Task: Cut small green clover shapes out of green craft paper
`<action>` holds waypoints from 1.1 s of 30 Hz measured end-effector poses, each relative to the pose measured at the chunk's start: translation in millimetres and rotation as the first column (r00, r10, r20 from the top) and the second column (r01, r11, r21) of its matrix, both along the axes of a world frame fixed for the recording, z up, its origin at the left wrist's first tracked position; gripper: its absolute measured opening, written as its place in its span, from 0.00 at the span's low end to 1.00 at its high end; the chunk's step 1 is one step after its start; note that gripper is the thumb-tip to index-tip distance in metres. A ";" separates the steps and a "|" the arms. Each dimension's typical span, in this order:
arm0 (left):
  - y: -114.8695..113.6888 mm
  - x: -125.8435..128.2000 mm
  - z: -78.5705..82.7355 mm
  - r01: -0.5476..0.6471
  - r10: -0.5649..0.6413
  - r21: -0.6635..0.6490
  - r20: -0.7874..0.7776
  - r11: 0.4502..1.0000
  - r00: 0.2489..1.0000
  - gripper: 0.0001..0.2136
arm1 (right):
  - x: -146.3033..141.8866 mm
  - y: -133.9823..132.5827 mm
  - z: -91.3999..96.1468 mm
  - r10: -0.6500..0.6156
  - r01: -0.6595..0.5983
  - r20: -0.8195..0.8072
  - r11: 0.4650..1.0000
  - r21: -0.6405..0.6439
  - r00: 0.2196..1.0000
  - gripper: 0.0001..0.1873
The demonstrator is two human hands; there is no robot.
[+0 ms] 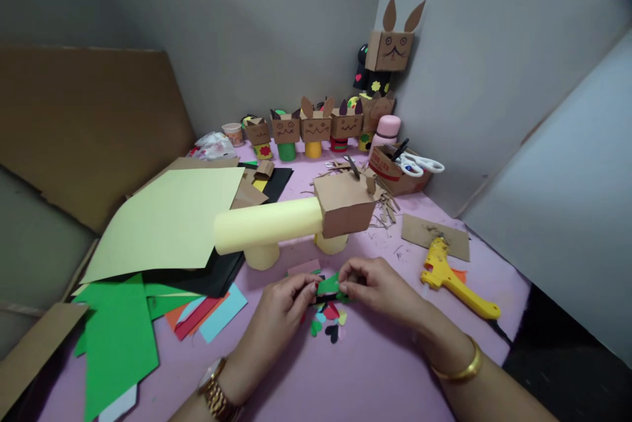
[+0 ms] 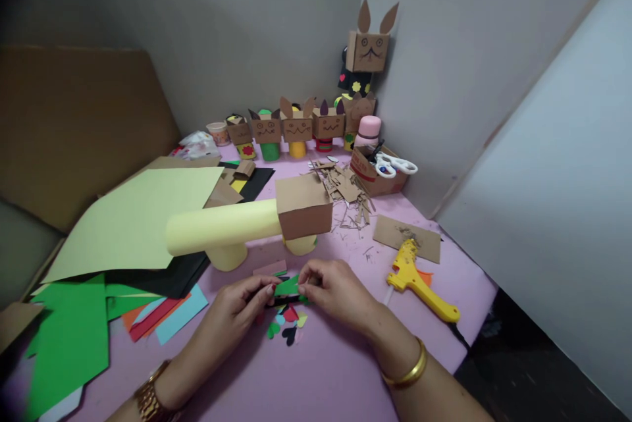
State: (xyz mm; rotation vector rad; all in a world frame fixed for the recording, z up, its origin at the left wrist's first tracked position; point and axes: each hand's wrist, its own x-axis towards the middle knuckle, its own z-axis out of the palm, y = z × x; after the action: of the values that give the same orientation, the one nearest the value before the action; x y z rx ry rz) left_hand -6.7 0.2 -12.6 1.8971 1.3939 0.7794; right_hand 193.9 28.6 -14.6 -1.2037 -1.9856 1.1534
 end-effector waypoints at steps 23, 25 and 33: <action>14.3 -19.9 -8.2 -0.183 0.285 0.365 -0.248 0.913 0.926 0.13 | 25.7 15.3 2.6 -0.032 0.009 0.260 0.996 0.088 0.965 0.06; 11.9 -18.0 -5.9 -0.156 0.303 0.401 -0.334 0.903 0.893 0.13 | 28.6 12.8 5.2 0.030 -0.064 0.340 0.994 0.089 0.940 0.05; -3.6 -0.3 0.5 0.126 -0.016 0.210 -0.458 0.970 0.889 0.08 | 22.7 4.4 7.8 0.095 -0.183 0.510 0.975 0.125 0.855 0.04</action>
State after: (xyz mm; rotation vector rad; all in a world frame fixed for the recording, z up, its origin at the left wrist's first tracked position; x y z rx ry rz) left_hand -7.1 -3.4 -12.0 2.4174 1.5441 0.4943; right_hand 216.6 33.0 -6.8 -1.3894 -2.5373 0.7563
